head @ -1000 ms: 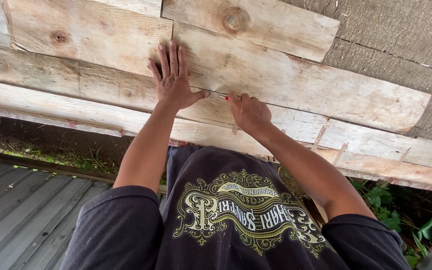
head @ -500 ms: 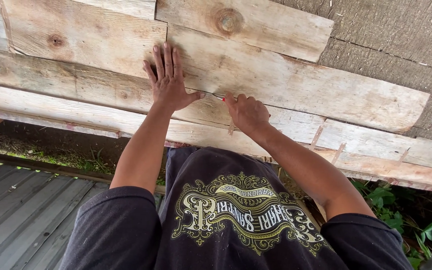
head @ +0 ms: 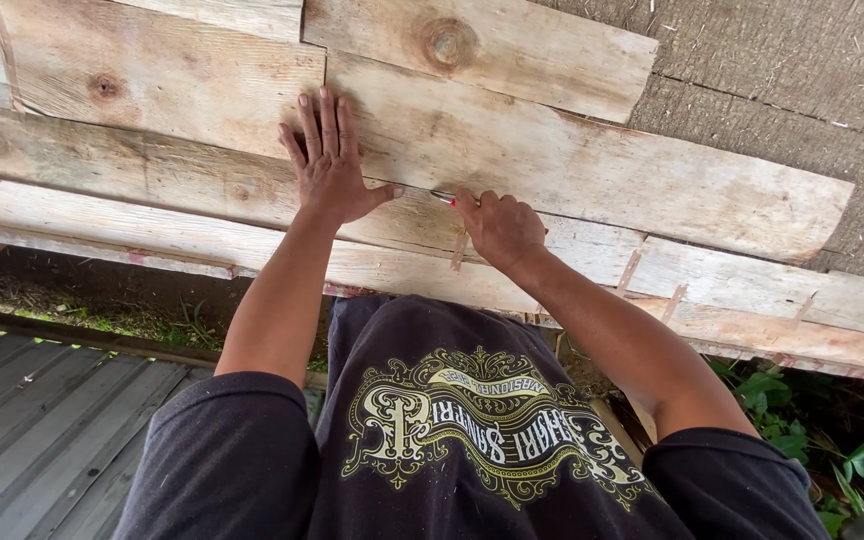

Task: The person uses a red utility knife to scrape and remove thin strips of wood veneer from the surface of several wooden planks. They then use a flexible measuring tape to measure the width of the planks.

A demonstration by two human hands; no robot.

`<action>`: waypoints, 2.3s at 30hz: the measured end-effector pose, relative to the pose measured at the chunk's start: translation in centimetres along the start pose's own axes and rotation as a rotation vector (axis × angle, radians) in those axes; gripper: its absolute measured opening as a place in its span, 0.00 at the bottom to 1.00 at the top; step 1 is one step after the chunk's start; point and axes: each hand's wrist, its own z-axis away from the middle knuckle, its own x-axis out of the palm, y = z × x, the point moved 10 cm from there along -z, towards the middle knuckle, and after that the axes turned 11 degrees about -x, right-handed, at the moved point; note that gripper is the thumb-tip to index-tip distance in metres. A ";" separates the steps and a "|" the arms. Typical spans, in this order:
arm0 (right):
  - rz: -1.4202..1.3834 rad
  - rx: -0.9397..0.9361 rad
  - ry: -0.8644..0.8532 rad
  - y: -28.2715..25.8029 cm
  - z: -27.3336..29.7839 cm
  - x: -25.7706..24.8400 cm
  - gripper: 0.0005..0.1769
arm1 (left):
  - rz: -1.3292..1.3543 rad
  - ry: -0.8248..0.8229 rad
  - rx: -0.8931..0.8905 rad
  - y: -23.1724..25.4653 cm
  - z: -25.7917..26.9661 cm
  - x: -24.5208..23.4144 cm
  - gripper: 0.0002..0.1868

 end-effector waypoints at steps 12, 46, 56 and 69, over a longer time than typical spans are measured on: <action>0.014 0.010 0.111 0.4 0.9 0.5 0.23 | 0.007 0.001 -0.012 0.1 0.3 -0.2 0.75; 0.031 0.025 0.076 3.3 4.4 0.9 0.19 | 0.021 -0.015 -0.016 0.1 0.5 -0.6 0.75; -0.177 0.116 -0.180 5.3 6.2 0.6 0.22 | 0.021 -0.024 -0.024 0.1 0.4 -0.6 0.76; -0.538 0.393 0.429 5.4 3.2 1.9 0.14 | 0.080 0.046 0.024 -0.1 0.0 -0.1 0.78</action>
